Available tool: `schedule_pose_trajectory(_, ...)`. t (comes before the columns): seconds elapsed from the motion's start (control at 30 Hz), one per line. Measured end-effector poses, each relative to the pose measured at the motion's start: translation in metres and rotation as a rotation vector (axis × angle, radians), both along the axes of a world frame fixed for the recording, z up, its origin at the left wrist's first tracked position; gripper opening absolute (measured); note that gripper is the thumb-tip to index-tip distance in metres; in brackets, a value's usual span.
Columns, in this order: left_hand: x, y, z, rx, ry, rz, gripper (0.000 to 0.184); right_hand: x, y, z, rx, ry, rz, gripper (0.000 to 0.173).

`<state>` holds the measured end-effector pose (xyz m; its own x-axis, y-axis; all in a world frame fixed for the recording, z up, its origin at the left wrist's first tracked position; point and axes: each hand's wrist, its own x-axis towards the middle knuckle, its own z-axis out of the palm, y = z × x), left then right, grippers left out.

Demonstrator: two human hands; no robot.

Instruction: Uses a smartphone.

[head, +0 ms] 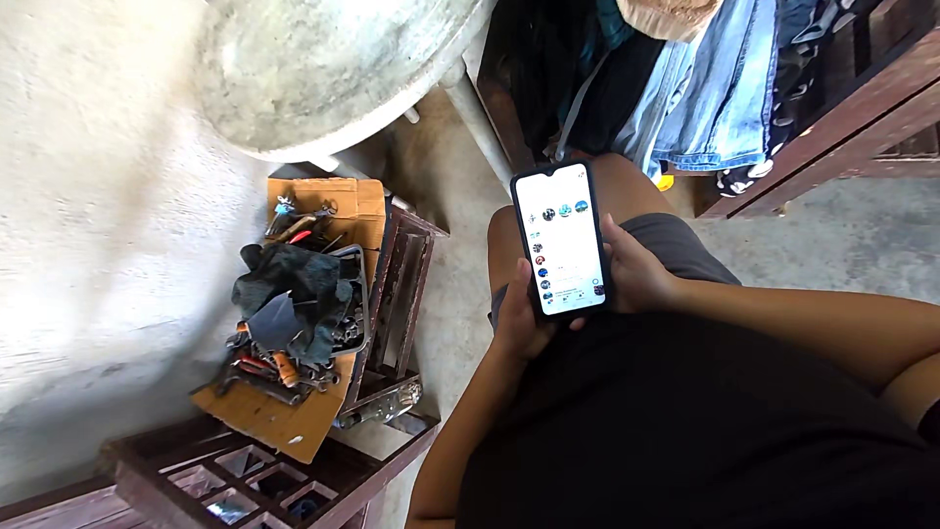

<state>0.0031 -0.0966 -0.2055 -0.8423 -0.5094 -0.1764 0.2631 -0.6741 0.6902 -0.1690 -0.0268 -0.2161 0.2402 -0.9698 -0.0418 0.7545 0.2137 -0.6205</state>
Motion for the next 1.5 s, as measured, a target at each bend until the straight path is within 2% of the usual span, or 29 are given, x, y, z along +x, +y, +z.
schedule_pose_trajectory(1.27, -0.001, -0.003, 0.002, -0.009, -0.031, 0.016, 0.047, 0.0, -0.002, 0.005, 0.034, 0.047, -0.026, 0.063)
schedule_pose_trajectory(1.37, -0.002, -0.001, 0.001, -0.042, -0.029, 0.021, 0.053, 0.0, -0.001, 0.006, 0.039, 0.036, -0.019, 0.064)
schedule_pose_trajectory(1.43, -0.002, 0.003, 0.004, -0.081, -0.037, 0.034, 0.06, -0.001, -0.001, 0.01, 0.093, 0.091, -0.013, 0.066)
schedule_pose_trajectory(1.5, -0.003, 0.007, 0.005, -0.085, -0.012, 0.049, 0.06, -0.006, -0.002, 0.019, 0.168, 0.264, 0.0, 0.068)
